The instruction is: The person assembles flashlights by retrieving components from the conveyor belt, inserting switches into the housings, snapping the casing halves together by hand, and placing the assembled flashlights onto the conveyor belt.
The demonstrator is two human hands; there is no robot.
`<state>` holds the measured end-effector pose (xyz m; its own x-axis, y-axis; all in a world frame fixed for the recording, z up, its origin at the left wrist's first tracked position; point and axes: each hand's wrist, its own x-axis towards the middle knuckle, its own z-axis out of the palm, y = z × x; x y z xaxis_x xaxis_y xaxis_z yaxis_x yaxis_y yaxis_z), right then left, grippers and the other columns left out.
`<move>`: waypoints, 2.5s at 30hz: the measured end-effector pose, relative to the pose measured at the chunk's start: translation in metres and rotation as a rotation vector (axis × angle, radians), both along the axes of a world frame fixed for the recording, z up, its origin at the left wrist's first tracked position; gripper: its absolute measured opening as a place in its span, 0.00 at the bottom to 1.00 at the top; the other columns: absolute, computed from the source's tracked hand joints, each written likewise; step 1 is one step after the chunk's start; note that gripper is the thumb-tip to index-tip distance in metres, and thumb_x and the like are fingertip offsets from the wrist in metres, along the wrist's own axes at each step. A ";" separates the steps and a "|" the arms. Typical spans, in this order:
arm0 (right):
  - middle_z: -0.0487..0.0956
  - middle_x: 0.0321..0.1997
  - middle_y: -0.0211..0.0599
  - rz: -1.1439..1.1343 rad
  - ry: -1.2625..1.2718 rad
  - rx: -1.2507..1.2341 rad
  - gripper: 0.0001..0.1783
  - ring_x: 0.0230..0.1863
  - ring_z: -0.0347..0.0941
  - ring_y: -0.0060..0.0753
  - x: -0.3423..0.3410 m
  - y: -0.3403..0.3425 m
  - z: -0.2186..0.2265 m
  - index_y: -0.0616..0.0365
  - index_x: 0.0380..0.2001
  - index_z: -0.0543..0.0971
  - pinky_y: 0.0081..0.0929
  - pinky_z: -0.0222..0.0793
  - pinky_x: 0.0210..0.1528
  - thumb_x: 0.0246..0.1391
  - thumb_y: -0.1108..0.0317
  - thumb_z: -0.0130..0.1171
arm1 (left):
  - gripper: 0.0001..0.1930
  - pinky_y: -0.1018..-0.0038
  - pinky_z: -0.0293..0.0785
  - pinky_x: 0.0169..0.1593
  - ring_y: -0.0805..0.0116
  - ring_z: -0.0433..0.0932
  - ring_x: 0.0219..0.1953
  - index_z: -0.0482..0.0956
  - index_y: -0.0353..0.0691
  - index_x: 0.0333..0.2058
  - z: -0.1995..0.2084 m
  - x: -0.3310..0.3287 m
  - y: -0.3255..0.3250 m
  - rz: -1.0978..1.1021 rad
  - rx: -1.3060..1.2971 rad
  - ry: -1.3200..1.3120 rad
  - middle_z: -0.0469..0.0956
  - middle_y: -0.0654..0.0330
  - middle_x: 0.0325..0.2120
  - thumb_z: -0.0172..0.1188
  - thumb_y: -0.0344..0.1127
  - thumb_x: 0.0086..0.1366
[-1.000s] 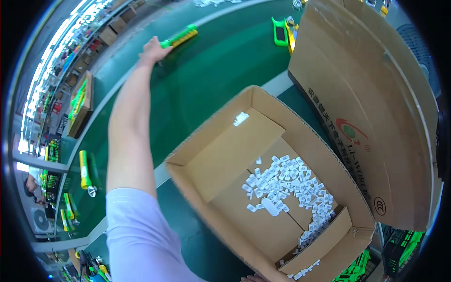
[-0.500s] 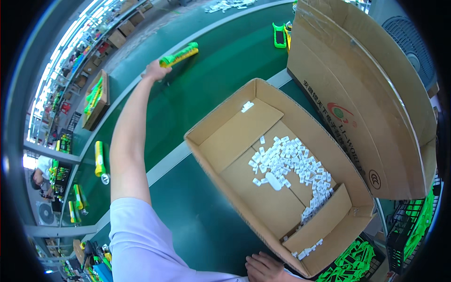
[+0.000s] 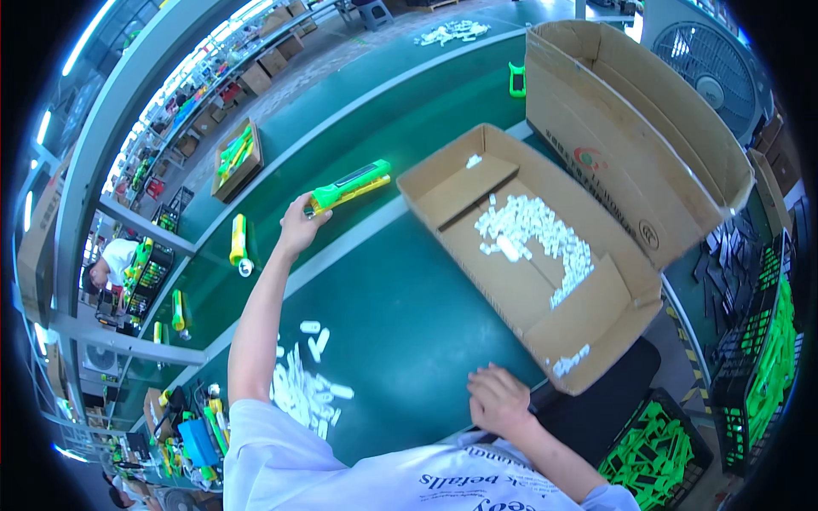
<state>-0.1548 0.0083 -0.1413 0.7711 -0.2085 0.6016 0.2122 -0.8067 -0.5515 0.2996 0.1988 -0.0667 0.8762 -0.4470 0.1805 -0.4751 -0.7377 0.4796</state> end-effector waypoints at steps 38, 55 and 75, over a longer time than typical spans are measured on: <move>0.72 0.33 0.28 0.157 0.255 1.722 0.25 0.33 0.66 0.17 -0.025 0.029 0.042 0.59 0.38 0.74 0.21 0.64 0.37 0.67 0.46 0.44 | 0.38 0.80 0.77 0.34 0.72 0.82 0.31 0.56 0.31 0.63 0.013 -0.424 -0.030 -0.150 -0.553 0.953 0.77 0.52 0.38 0.64 0.20 0.56; 0.72 0.40 0.30 0.202 0.067 1.656 0.20 0.41 0.67 0.17 -0.025 0.035 0.042 0.61 0.48 0.71 0.19 0.66 0.44 0.67 0.54 0.50 | 0.34 0.78 0.79 0.41 0.71 0.80 0.39 0.59 0.26 0.62 0.015 -0.426 -0.034 -0.198 -0.657 1.019 0.75 0.51 0.45 0.62 0.18 0.57; 0.71 0.43 0.38 0.061 0.056 1.207 0.24 0.42 0.68 0.27 -0.034 0.045 0.027 0.64 0.50 0.72 0.25 0.64 0.47 0.70 0.53 0.41 | 0.30 0.76 0.81 0.43 0.69 0.78 0.46 0.67 0.24 0.58 0.004 -0.428 -0.034 -0.298 -0.569 0.831 0.79 0.48 0.45 0.64 0.17 0.55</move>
